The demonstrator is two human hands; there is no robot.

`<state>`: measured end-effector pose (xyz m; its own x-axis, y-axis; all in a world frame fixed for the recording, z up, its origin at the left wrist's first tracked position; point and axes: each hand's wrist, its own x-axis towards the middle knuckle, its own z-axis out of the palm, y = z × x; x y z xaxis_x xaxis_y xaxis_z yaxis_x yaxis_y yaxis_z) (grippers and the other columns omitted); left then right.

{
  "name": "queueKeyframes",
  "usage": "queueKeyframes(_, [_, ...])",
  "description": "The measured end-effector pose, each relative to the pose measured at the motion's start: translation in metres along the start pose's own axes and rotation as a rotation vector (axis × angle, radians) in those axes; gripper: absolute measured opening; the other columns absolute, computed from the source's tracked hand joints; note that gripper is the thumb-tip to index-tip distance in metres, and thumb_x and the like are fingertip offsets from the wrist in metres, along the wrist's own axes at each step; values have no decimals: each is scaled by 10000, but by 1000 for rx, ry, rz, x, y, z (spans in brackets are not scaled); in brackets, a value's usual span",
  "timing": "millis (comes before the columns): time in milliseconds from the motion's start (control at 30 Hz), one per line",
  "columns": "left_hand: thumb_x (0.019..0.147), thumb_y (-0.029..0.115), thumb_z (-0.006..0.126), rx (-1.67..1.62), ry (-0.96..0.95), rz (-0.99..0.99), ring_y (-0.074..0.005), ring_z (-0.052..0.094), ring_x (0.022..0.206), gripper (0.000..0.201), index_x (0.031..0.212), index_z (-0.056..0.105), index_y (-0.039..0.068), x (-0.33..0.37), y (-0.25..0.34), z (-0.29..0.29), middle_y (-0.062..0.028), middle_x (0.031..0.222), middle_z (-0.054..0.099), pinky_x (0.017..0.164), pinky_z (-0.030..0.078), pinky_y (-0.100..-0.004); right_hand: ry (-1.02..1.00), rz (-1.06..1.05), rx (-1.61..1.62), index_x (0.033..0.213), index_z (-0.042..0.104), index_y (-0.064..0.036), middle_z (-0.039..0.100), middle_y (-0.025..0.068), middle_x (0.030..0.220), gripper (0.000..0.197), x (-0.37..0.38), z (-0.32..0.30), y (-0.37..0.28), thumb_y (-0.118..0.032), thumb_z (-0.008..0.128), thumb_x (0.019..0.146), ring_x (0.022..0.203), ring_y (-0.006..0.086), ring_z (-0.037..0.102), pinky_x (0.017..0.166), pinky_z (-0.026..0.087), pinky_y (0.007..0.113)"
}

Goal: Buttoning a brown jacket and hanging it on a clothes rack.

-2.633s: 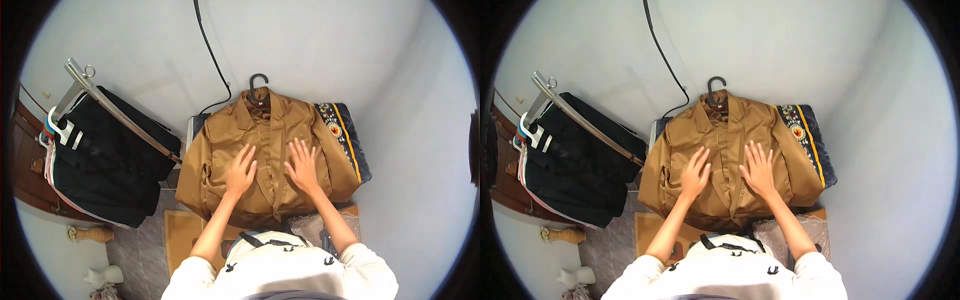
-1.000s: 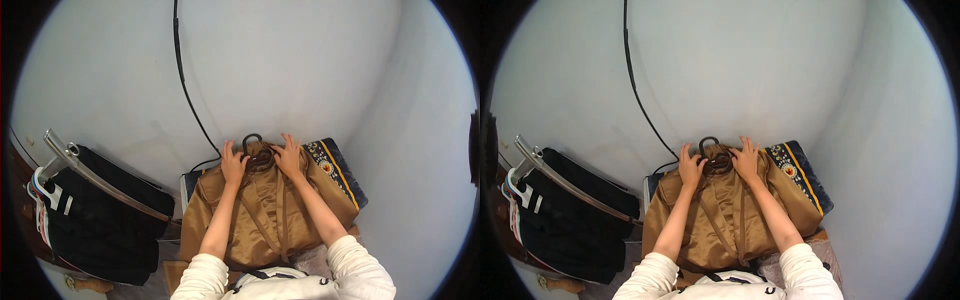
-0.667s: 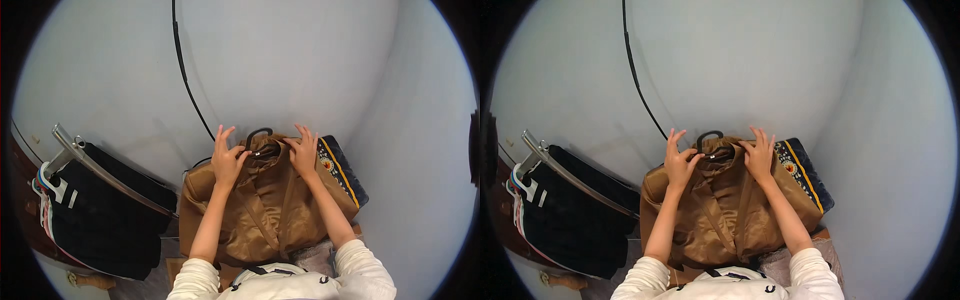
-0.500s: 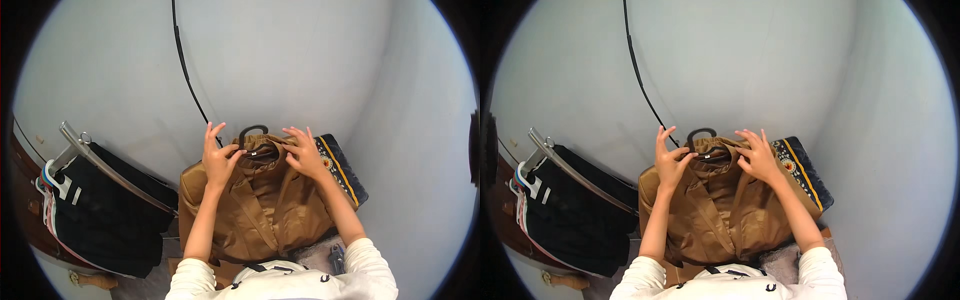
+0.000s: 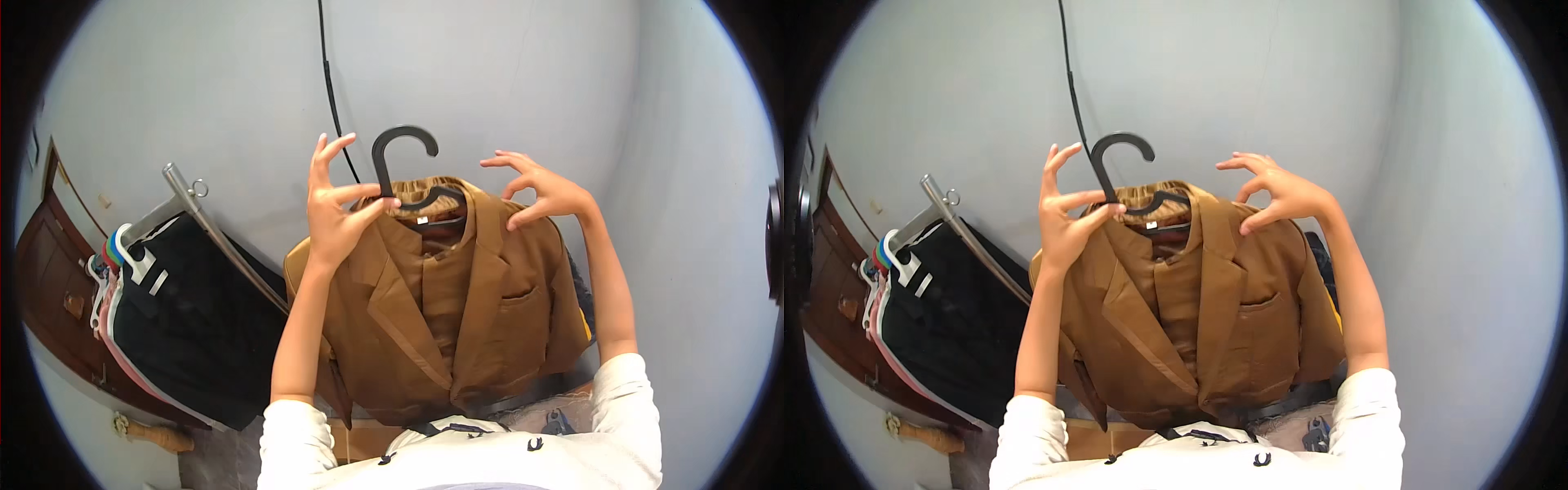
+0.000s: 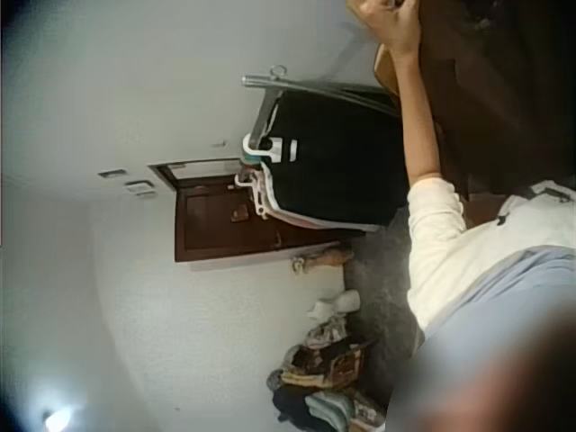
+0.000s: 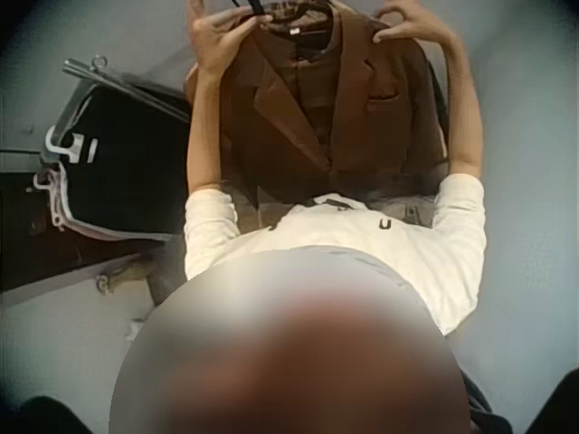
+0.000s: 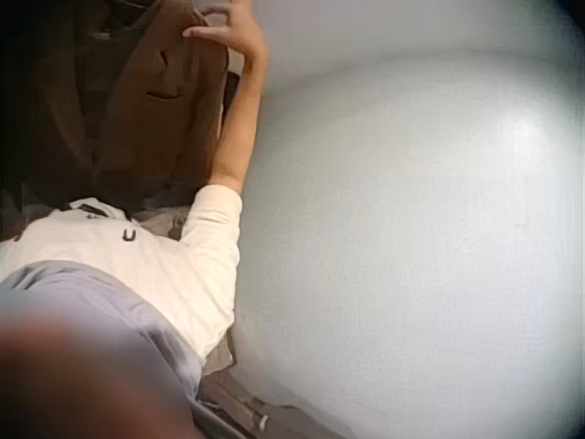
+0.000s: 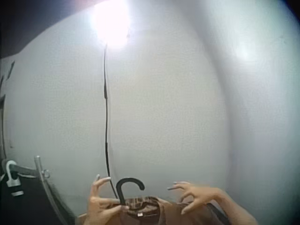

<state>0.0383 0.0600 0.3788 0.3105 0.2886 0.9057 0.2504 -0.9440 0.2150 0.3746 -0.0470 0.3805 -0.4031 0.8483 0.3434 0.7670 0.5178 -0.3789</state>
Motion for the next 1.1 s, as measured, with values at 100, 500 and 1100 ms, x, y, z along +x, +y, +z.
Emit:
queueKeyframes(100, [618, 185, 887, 40, -7, 30, -355, 285, 1444, 172, 765, 806, 147, 16, 13, -8, -48, 1403, 516, 1122, 350, -499, 164, -47, -419, 681, 649, -38, 486, 38, 1454, 173, -5, -1, -41, -150, 781, 686, 1432, 302, 329, 1173, 171, 648])
queueKeyframes(500, [744, 401, 832, 302, -144, -43, -360, 330, 1432, 574, 1227, 679, 131, -12, -3, -67, -129, 1501, 422, 1131, 338, -487, 921, -296, -649, 796, 644, -25, 519, 19, 1402, 215, -2, -12, -73, -196, 774, 799, 1350, 283, 424, 1082, 368, 636])
queueKeyframes(1100, [582, 269, 909, 453, 6, 22, -321, 361, 1420, 282, 679, 741, 64, -6, 85, -129, -19, 1410, 547, 1127, 285, -522, 1123, -374, -1124, 1012, 706, -140, 578, -86, 1361, 198, -2, -4, -76, -243, 687, 844, 1308, 172, 481, 1174, 190, 659])
